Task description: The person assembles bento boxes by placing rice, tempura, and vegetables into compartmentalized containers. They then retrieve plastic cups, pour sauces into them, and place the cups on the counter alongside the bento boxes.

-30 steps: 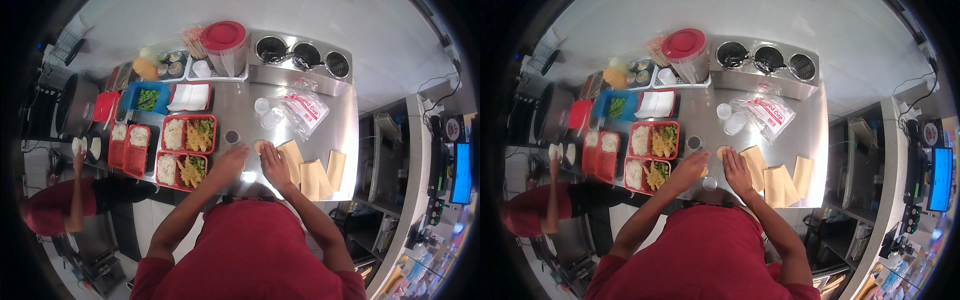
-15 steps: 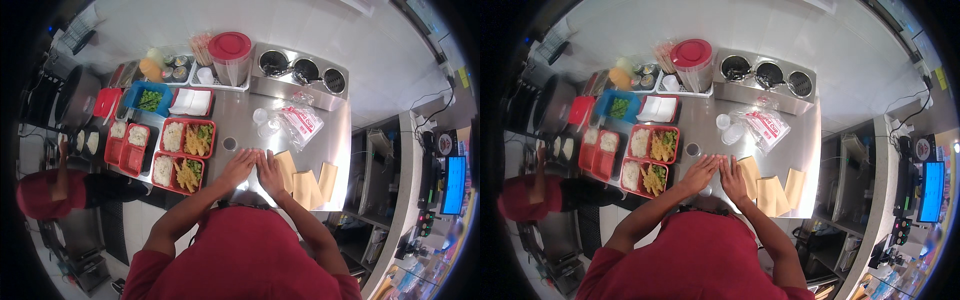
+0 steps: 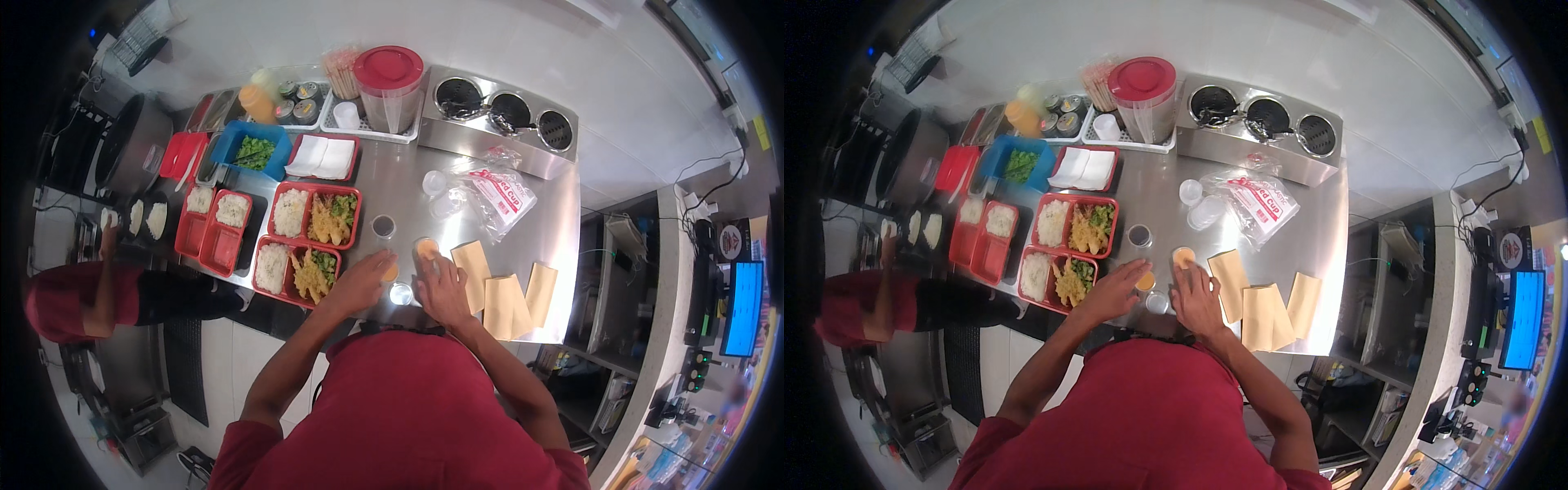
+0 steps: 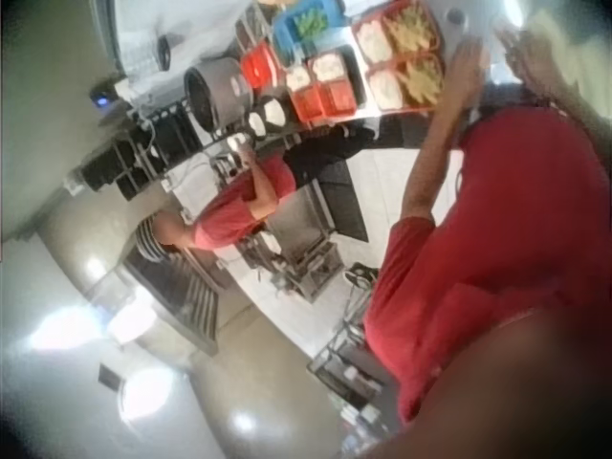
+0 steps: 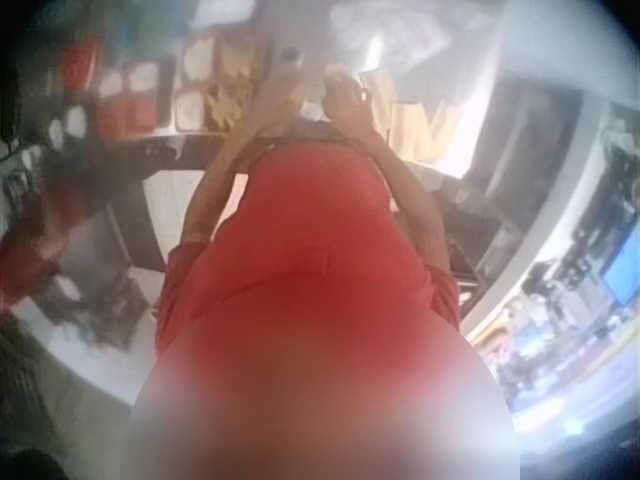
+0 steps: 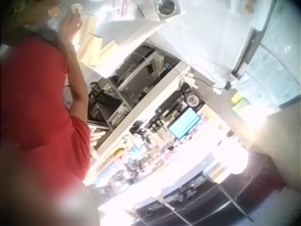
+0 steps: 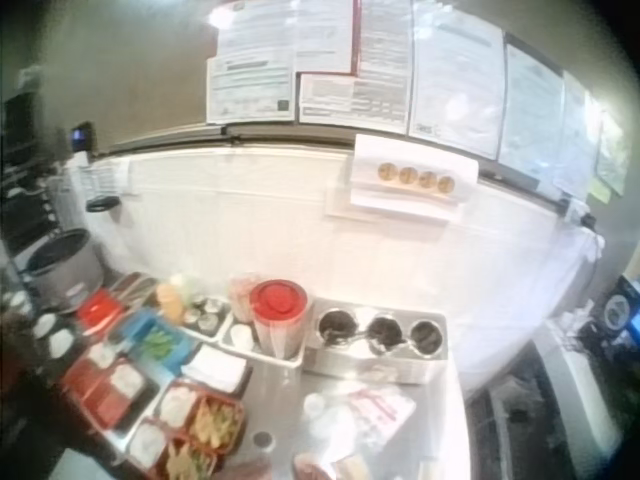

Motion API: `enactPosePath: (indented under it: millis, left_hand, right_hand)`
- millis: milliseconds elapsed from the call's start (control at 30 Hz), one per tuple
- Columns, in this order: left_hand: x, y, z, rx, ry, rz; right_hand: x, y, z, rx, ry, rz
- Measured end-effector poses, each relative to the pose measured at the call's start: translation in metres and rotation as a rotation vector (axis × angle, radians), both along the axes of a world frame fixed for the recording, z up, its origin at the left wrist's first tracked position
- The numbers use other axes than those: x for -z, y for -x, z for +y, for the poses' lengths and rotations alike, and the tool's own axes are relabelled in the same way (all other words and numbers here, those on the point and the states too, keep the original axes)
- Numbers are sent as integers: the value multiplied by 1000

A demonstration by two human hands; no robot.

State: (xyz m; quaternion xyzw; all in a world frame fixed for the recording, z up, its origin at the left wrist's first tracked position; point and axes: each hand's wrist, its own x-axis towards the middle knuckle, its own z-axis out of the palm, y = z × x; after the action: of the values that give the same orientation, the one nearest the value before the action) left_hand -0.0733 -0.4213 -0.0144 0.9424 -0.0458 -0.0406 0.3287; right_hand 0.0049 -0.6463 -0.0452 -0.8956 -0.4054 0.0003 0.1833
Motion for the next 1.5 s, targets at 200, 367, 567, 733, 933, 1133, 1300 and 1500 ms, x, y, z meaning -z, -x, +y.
enactPosePath:
  millis: [200,367,567,733,933,1133,1300,1500]
  left_hand:
    - [20,-4,0,53,-130,-54]
    - [33,-7,-4,33,-93,-2]
    - [37,-6,-12,-32,-16,1]
    - [42,-7,-11,-56,66,-45]
    - [52,-6,-12,-96,144,-28]
    - [50,-5,-7,-63,194,33]
    - [41,3,-13,14,-119,7]
    - [44,19,-28,81,-401,-158]
  right_hand:
    - [7,15,4,-37,-75,273]
    - [18,14,-6,-4,44,316]
    - [25,11,-11,60,-216,763]
    - [14,9,-7,-55,-414,764]
    - [13,-2,1,-321,-357,309]
    - [39,3,1,-411,-165,63]
    - [53,8,1,-412,-158,13]
    - [57,9,4,-412,-172,-40]
